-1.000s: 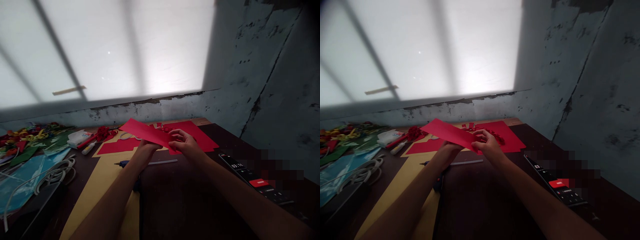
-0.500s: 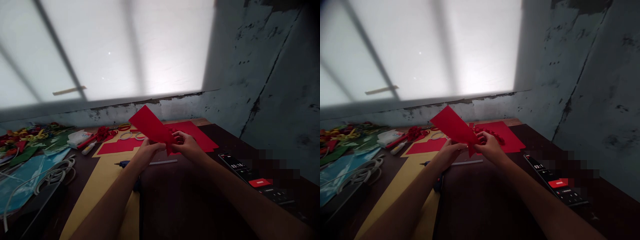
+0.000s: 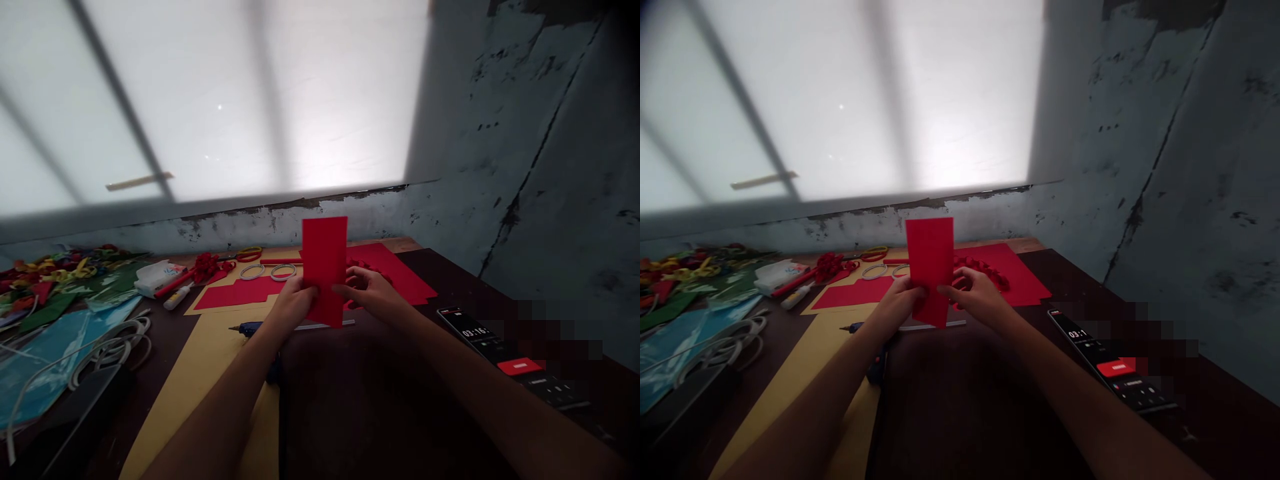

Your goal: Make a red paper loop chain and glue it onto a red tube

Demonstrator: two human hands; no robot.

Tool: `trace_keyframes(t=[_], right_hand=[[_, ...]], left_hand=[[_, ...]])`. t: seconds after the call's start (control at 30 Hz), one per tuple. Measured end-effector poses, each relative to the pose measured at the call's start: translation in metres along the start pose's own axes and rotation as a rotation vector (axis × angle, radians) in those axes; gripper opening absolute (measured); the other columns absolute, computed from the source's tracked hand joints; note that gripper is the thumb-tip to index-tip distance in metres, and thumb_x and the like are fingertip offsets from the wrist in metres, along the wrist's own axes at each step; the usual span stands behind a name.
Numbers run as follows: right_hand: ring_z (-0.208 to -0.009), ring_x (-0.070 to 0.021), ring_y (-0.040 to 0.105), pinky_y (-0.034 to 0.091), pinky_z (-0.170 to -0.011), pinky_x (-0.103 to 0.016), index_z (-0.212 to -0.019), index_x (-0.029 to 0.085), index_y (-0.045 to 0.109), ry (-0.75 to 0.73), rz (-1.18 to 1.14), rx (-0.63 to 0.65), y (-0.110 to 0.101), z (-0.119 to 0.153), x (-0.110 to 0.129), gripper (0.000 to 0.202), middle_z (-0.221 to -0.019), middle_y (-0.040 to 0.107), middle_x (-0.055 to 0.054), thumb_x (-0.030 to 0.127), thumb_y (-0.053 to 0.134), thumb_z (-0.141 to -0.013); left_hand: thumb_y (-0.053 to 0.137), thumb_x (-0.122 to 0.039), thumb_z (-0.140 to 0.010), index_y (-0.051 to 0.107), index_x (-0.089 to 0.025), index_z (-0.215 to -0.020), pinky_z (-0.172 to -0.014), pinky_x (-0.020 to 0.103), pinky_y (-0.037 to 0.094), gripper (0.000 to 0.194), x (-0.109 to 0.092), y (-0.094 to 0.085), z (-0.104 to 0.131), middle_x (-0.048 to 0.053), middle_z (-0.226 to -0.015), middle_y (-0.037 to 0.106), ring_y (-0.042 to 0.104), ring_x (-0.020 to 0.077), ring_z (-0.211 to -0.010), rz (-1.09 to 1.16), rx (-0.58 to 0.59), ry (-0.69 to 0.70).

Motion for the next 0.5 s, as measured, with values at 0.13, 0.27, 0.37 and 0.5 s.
trace_keyframes(t=[0.13,0.27,0.37,0.5], right_hand=[[-0.079,-0.0220,0.066,0.053,-0.062,-0.029,-0.097,0.018,0.066,-0.120,-0.038,-0.144,-0.012,0.002,0.014,0.035,-0.090,0.071,-0.007,0.044,0.076,-0.074],[-0.082,-0.0248,0.068,0.055,-0.063,-0.031,-0.094,0.019,0.067,-0.094,-0.068,-0.259,-0.035,0.007,0.026,0.029,-0.093,0.071,-0.009,0.040,0.074,-0.076],[-0.076,-0.0218,0.067,0.051,-0.054,-0.026,-0.092,0.018,0.065,0.001,0.070,-0.193,-0.051,0.007,0.029,0.022,-0.089,0.070,-0.008,0.033,0.071,-0.077],[-0.066,-0.0193,0.066,0.051,-0.050,-0.025,-0.111,0.019,0.055,0.159,0.298,-0.094,-0.069,0.007,0.021,0.039,-0.081,0.068,-0.005,0.019,0.068,-0.074]], left_hand=[[0.053,-0.019,-0.070,0.063,-0.019,-0.064,-0.052,0.029,0.037,0.012,0.000,0.004,0.004,0.003,-0.062,0.064,0.056,0.0192,-0.056,-0.204,0.091,-0.045],[0.052,-0.020,-0.072,0.063,-0.020,-0.066,-0.049,0.028,0.036,0.013,-0.006,0.010,0.011,0.003,-0.065,0.065,0.057,0.0189,-0.056,-0.363,0.170,0.009],[0.053,-0.019,-0.073,0.067,-0.019,-0.078,-0.052,0.026,0.039,0.015,-0.013,0.009,0.013,0.004,-0.076,0.070,0.062,0.0194,-0.065,-0.523,0.165,0.095],[0.058,-0.025,-0.075,0.068,-0.019,-0.094,-0.056,0.025,0.043,0.023,-0.013,-0.003,0.010,0.004,-0.080,0.072,0.065,0.0189,-0.070,-0.688,0.054,0.057]])
Point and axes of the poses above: each hand's wrist, its own z-axis away from the middle knuckle, its own y-axis out of the palm, x = y × z, the point moved 5 cm from there along -z, towards the middle knuckle
